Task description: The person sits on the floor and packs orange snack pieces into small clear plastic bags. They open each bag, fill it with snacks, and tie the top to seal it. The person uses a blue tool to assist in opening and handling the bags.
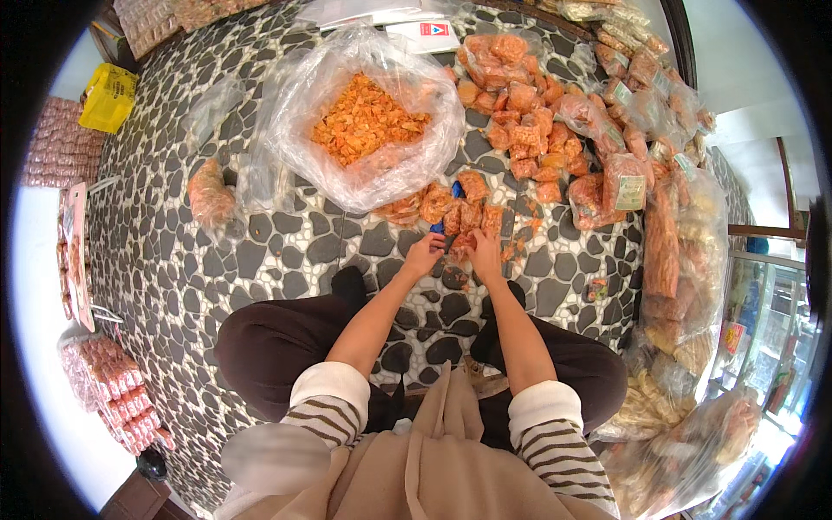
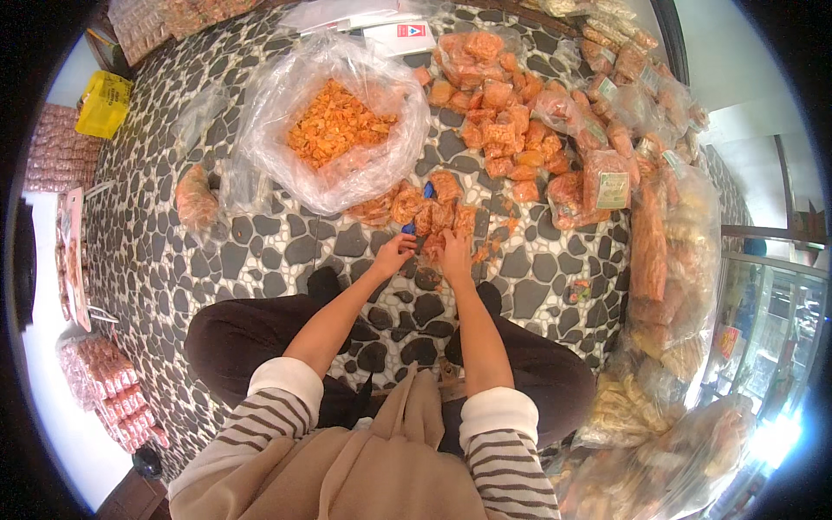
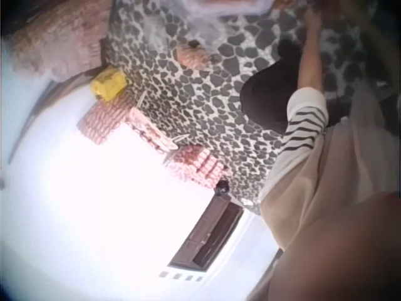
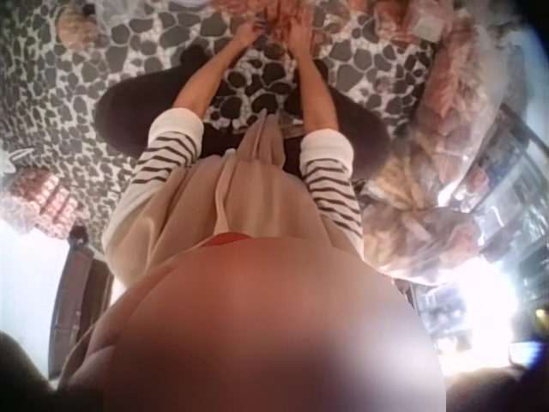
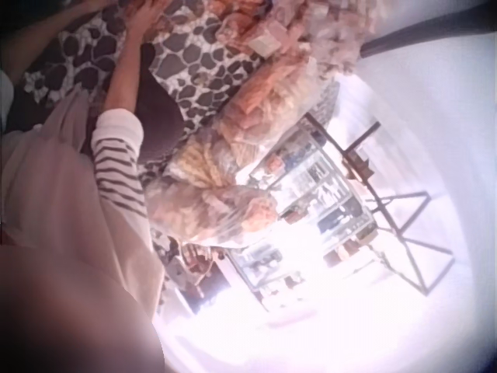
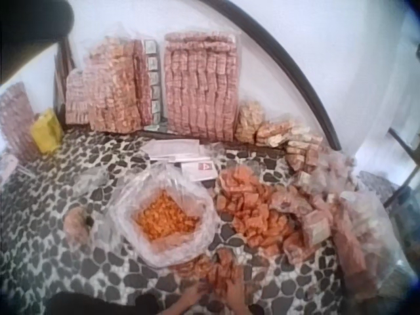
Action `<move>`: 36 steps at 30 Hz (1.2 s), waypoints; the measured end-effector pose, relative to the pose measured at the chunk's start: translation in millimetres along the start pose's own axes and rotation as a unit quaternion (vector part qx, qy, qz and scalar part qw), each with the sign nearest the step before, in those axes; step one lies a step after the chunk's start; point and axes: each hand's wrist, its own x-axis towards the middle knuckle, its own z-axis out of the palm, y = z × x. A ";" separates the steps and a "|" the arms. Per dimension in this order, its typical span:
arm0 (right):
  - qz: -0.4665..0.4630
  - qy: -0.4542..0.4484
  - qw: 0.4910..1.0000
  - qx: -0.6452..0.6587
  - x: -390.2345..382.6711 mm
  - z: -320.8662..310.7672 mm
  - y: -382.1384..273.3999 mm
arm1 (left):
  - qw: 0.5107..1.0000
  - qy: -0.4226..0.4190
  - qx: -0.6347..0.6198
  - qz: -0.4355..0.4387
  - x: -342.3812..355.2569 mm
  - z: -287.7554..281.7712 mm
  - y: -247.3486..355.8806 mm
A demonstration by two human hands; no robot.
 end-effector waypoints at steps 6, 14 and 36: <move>0.081 -0.042 0.957 0.277 10.4 -20.2 -5.3 | 0.986 0.113 0.048 0.111 0.7 8.7 25.5; -0.114 0.087 0.987 0.077 67.0 -10.4 -53.9 | 0.953 0.220 -0.207 -0.007 -14.4 -53.7 34.6; 0.118 0.010 0.965 -0.233 77.0 28.7 -79.6 | 0.925 0.211 -0.308 -0.075 -11.5 -62.4 7.3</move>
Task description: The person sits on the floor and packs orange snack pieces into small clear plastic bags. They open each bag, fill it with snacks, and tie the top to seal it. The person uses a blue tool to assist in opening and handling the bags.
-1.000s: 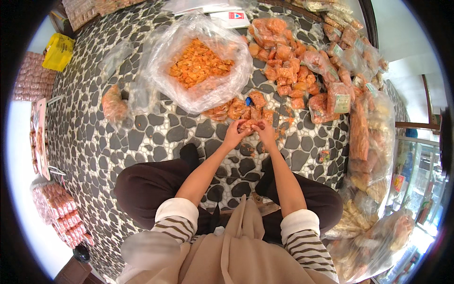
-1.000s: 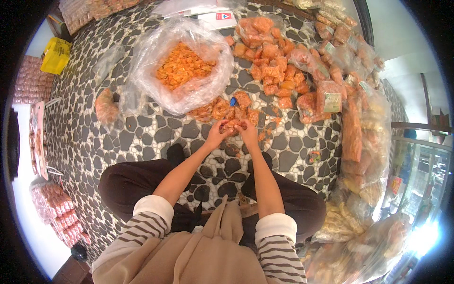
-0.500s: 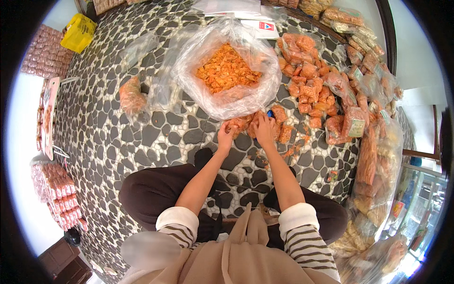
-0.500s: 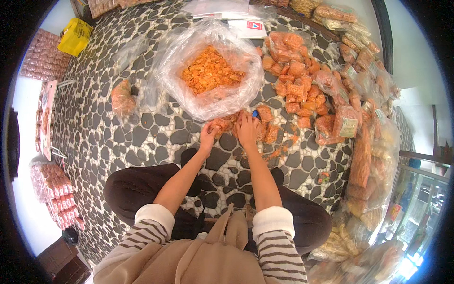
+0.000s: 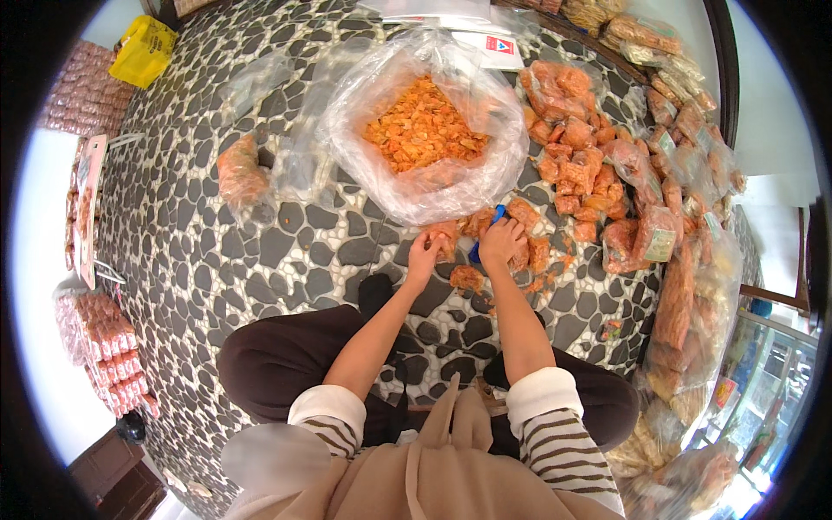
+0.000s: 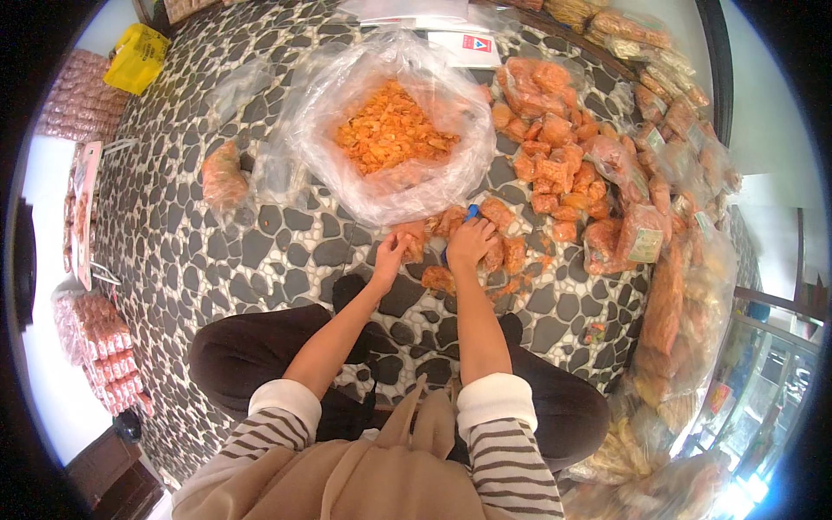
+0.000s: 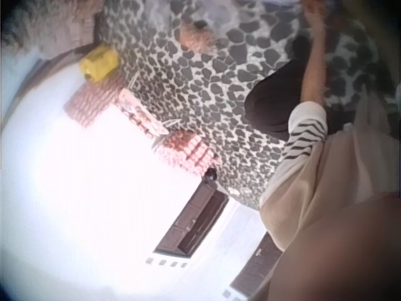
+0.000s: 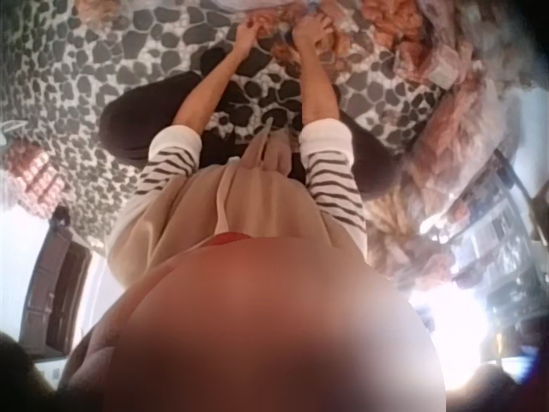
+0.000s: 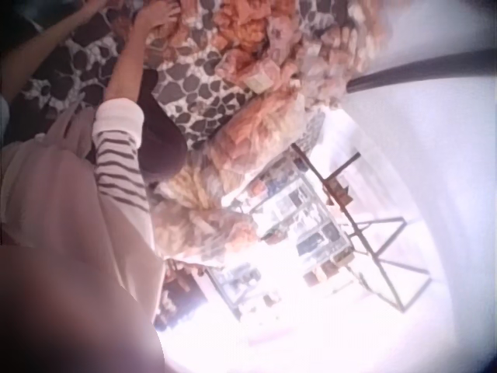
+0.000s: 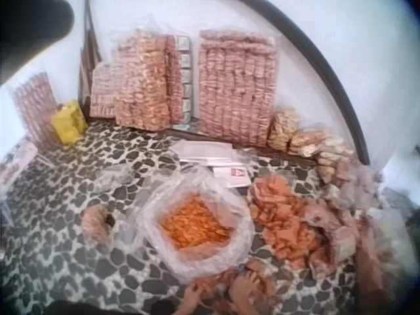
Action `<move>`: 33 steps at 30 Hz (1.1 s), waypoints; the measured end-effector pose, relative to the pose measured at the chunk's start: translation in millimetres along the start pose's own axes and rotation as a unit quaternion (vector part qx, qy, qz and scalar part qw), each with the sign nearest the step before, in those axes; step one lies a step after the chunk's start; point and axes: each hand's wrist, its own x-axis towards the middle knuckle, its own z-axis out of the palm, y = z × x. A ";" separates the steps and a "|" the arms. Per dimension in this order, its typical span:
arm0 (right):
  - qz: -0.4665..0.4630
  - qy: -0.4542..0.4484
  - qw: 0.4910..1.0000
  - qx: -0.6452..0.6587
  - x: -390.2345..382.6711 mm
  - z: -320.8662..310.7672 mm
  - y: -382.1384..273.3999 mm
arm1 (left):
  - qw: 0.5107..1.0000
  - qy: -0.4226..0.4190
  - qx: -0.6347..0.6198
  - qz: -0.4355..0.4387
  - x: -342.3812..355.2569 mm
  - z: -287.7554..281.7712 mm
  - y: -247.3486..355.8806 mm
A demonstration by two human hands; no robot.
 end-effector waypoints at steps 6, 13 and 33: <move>0.082 0.014 0.996 -0.042 2.5 16.1 -16.1 | 0.966 0.026 0.169 0.194 -18.4 1.3 22.3; 0.101 -0.107 0.989 -0.012 9.3 15.3 -14.9 | 0.894 0.049 0.220 0.386 -28.1 -0.3 73.9; 0.162 -0.075 0.945 0.274 10.1 -2.6 50.2 | 0.805 -0.119 0.505 0.288 24.8 1.1 114.3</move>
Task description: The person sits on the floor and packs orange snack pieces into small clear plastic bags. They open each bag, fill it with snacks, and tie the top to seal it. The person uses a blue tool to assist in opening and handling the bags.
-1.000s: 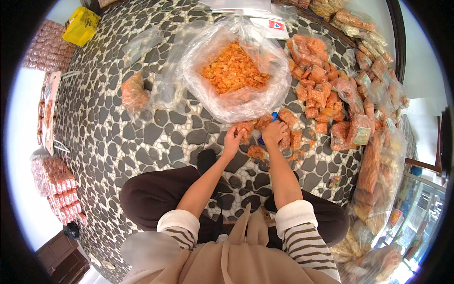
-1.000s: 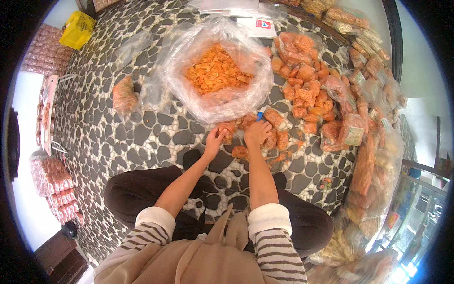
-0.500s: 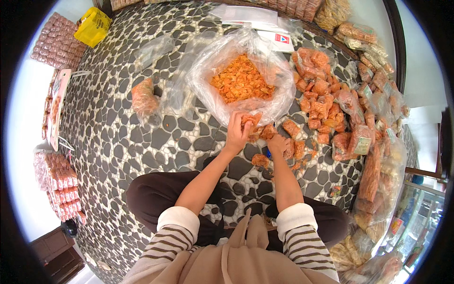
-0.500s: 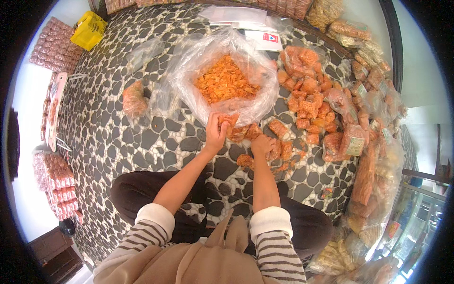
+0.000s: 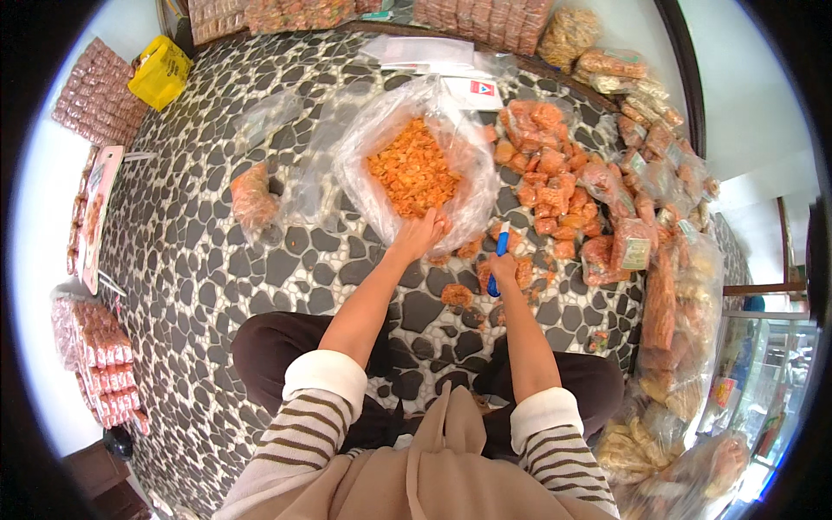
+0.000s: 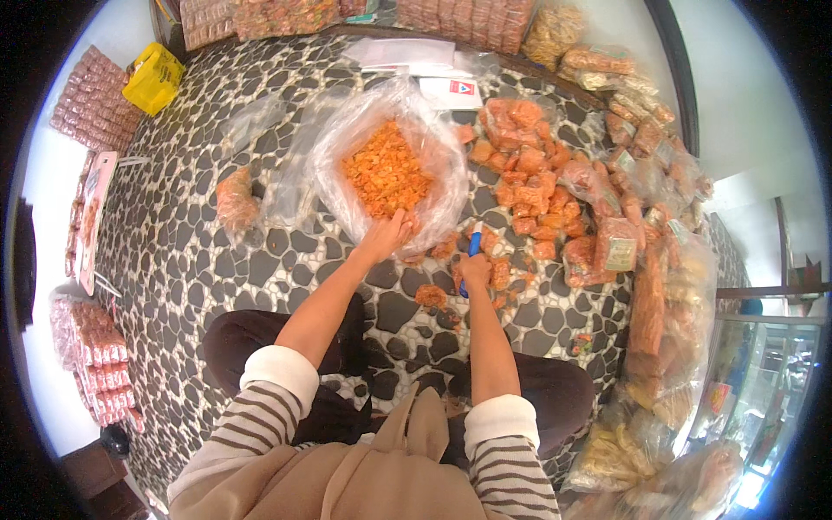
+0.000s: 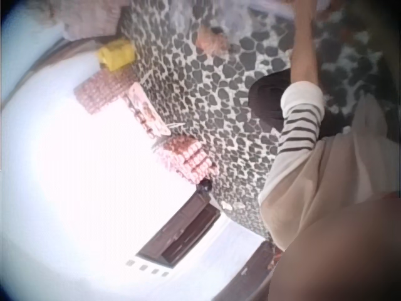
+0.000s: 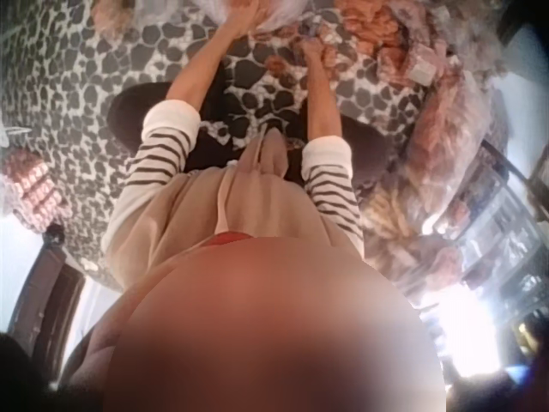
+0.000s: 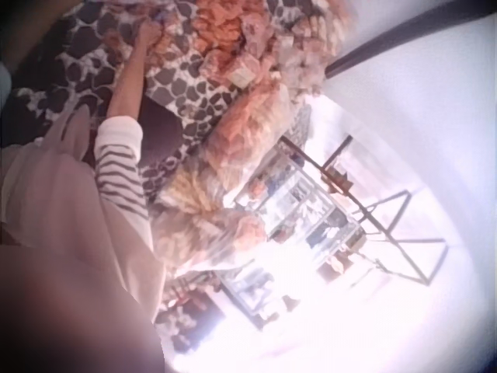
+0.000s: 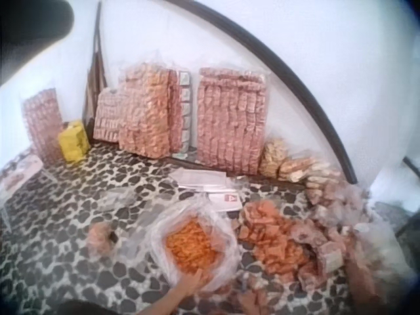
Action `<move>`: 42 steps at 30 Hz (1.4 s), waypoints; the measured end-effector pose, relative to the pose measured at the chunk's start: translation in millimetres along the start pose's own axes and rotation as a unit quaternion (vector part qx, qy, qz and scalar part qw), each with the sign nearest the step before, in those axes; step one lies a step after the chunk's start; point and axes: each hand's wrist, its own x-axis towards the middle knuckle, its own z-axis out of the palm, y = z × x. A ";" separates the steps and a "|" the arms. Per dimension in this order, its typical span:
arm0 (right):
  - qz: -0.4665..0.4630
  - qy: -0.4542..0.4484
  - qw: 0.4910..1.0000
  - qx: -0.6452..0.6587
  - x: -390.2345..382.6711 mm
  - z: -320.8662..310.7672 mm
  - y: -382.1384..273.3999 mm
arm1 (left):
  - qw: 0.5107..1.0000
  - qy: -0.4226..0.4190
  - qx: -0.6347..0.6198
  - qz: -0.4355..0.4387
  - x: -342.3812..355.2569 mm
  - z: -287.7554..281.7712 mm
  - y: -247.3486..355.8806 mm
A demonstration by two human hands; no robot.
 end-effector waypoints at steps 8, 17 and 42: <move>-0.183 0.039 0.969 0.160 -35.6 -91.7 -49.9 | 0.996 0.011 -0.085 -0.040 -32.1 23.4 11.5; -0.404 -0.072 0.912 -0.006 -115.0 -153.0 -159.3 | 0.918 0.203 -0.326 -0.099 25.6 -85.3 16.4; -0.388 -0.039 0.918 -0.065 -130.7 -116.1 -176.5 | 0.830 0.380 -0.406 -0.054 37.2 -143.1 41.1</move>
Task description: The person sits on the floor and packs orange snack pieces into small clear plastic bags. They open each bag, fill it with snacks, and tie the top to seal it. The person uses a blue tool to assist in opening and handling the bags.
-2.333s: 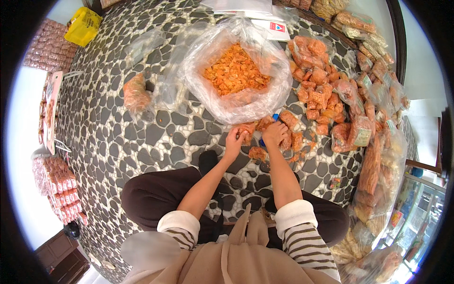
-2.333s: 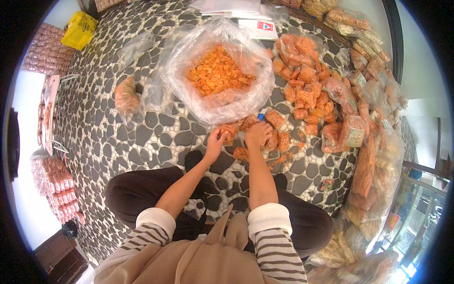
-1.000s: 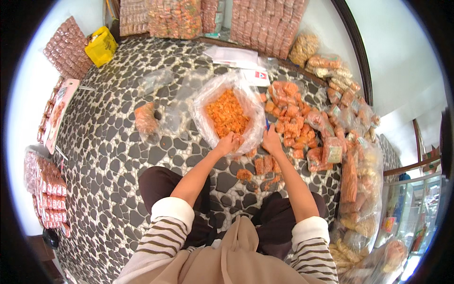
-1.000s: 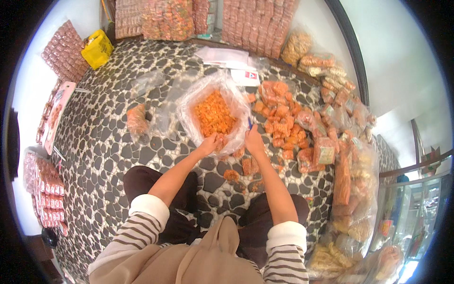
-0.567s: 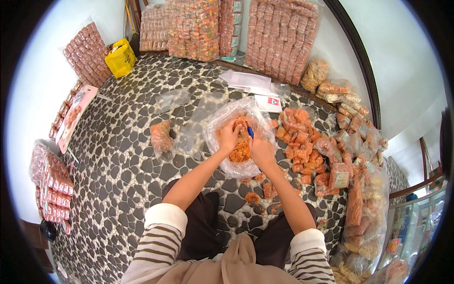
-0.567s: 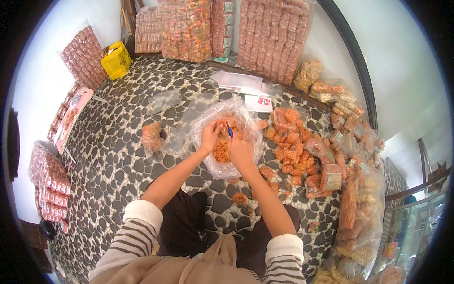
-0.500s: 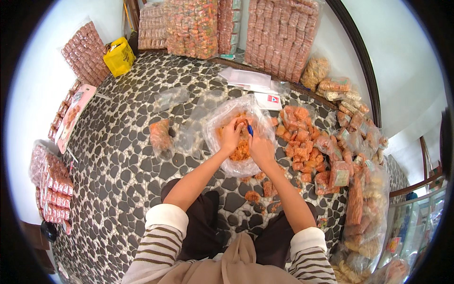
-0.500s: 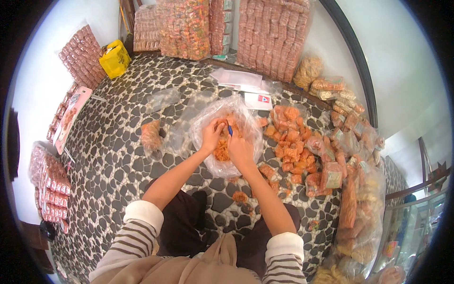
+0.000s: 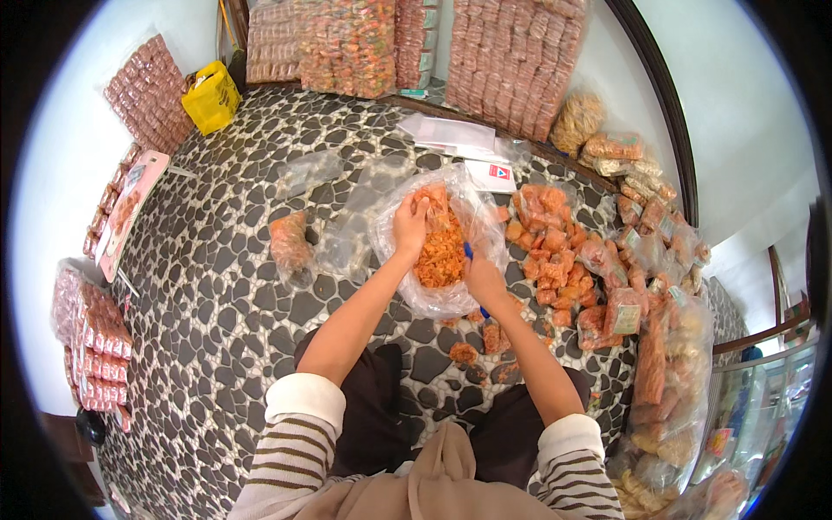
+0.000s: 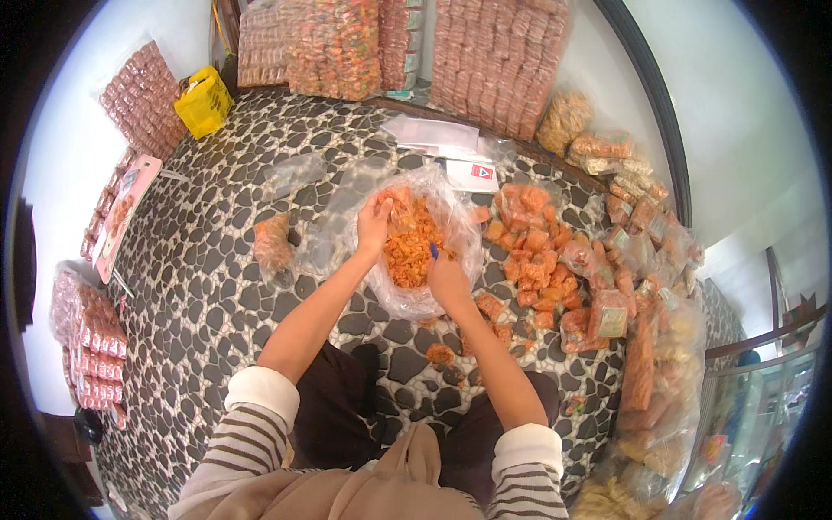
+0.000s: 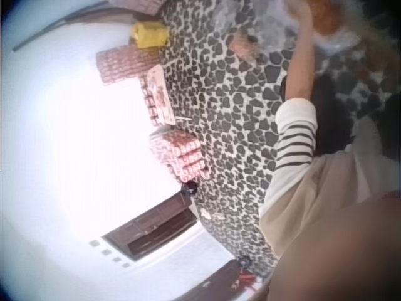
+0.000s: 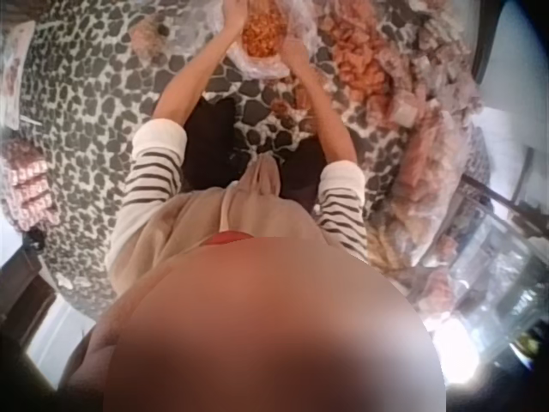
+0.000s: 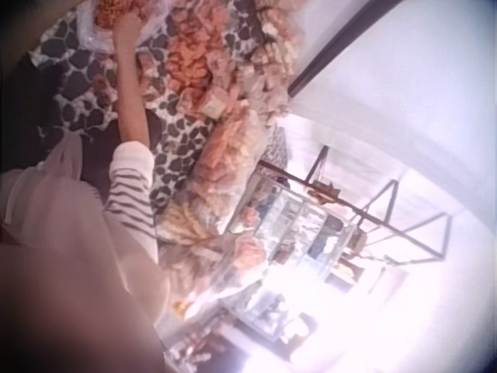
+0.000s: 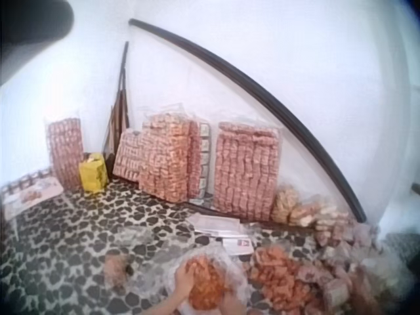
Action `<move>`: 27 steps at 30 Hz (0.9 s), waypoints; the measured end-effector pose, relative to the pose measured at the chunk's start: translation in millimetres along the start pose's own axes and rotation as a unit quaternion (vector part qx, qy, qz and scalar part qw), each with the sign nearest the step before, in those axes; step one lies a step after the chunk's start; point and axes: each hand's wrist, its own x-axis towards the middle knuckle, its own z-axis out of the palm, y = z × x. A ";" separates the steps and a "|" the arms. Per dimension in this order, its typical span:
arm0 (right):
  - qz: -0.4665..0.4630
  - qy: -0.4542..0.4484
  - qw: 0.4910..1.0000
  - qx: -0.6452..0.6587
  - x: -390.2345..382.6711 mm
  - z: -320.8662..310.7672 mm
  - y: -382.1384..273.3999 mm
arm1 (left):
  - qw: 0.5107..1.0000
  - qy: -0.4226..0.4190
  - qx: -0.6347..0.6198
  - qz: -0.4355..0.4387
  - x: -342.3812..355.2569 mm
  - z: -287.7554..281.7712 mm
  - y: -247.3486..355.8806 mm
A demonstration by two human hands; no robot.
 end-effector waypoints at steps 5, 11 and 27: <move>-0.090 0.154 0.967 0.181 33.6 -9.6 -4.9 | 0.989 -0.075 -0.069 -0.106 -9.4 6.2 -0.3; -0.134 0.178 0.962 0.158 64.0 -6.7 -18.7 | 0.976 -0.097 -0.107 -0.160 -12.8 18.5 7.4; -0.076 0.210 0.960 0.167 95.9 -9.2 -5.1 | 0.992 -0.113 0.045 -0.035 1.1 28.4 -23.0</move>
